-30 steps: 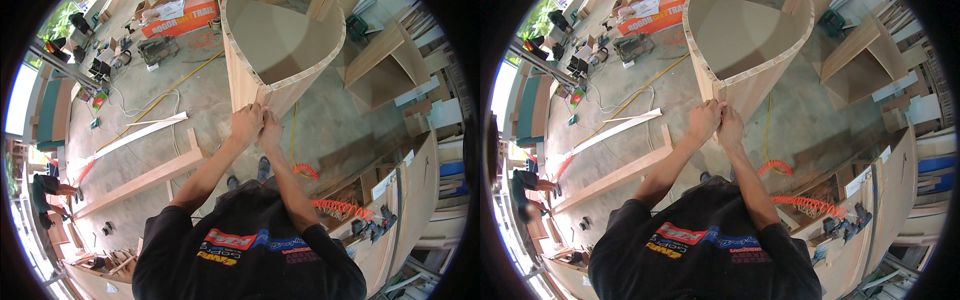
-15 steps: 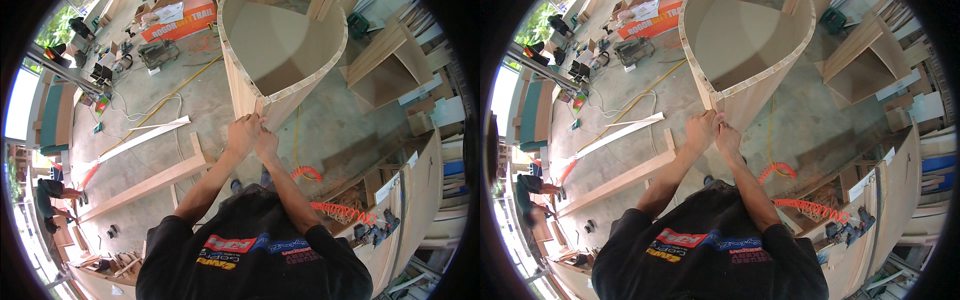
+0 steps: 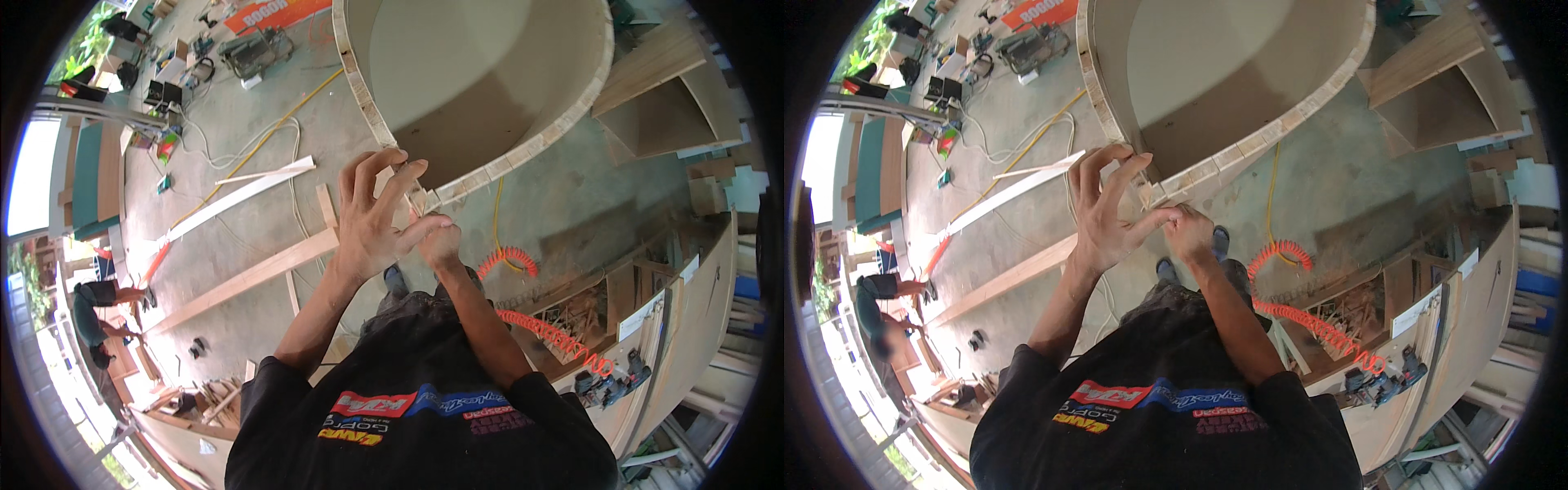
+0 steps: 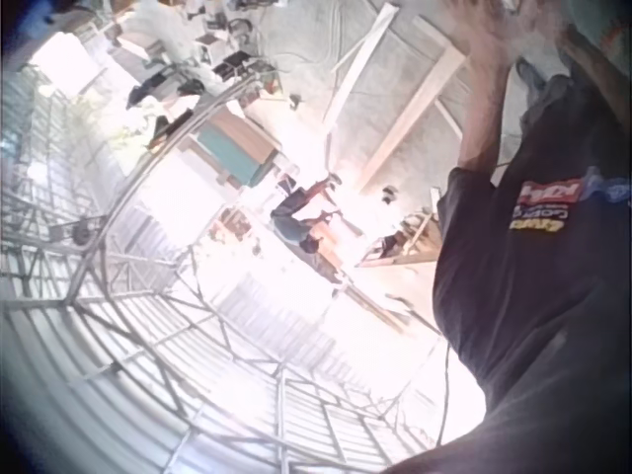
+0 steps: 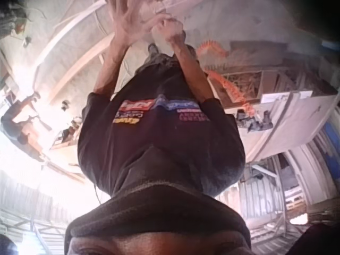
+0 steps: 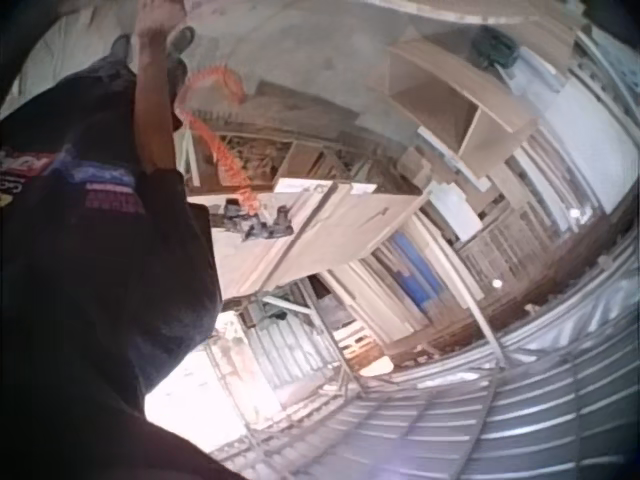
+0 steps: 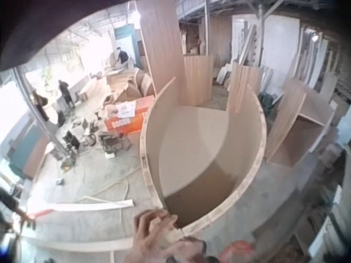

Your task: The person constructs a curved wood panel structure by fitting a long wooden strip into a curved groove and then attaching it by hand to the corner of a larger wooden assembly.

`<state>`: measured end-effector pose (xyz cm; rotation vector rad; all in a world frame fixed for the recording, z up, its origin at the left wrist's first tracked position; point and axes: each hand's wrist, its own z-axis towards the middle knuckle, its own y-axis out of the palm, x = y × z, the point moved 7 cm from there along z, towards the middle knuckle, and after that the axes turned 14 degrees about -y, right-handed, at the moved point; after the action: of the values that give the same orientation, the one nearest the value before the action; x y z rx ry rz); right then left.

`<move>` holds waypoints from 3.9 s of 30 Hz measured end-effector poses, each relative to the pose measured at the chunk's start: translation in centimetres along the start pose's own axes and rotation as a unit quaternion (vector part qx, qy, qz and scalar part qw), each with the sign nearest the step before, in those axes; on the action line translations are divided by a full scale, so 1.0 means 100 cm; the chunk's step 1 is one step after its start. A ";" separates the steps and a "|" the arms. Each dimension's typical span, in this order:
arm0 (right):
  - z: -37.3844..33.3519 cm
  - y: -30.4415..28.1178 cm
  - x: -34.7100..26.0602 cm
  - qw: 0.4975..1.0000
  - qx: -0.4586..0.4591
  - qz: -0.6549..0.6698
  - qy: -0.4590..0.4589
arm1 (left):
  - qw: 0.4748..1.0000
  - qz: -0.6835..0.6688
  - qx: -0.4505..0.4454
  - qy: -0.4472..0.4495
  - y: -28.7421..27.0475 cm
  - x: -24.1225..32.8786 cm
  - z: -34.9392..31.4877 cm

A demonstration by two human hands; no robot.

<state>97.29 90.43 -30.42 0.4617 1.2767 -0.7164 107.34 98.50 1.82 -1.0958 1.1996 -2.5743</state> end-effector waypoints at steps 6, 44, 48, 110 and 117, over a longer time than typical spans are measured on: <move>-0.010 -0.007 -0.015 0.997 0.021 0.071 0.012 | 0.998 -0.049 0.020 -0.034 0.025 -0.025 -0.012; 0.033 -0.040 -0.057 0.969 -0.227 -0.097 -0.014 | 0.988 -0.114 0.090 -0.054 0.035 -0.044 -0.022; 0.029 -0.029 -0.059 0.969 -0.233 -0.082 -0.011 | 0.992 -0.059 0.044 -0.099 -0.001 -0.009 0.000; 0.003 -0.003 -0.080 0.920 -0.116 -0.368 0.075 | 0.981 -0.160 -0.061 0.092 -0.022 -0.029 0.020; 0.024 0.007 -0.134 0.935 -0.065 -0.345 0.053 | 0.947 -0.131 -0.203 0.210 0.008 -0.008 0.055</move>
<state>97.83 92.31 -16.96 -0.0804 1.5938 -1.1931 111.27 94.78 3.19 -0.8264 1.8649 -2.9496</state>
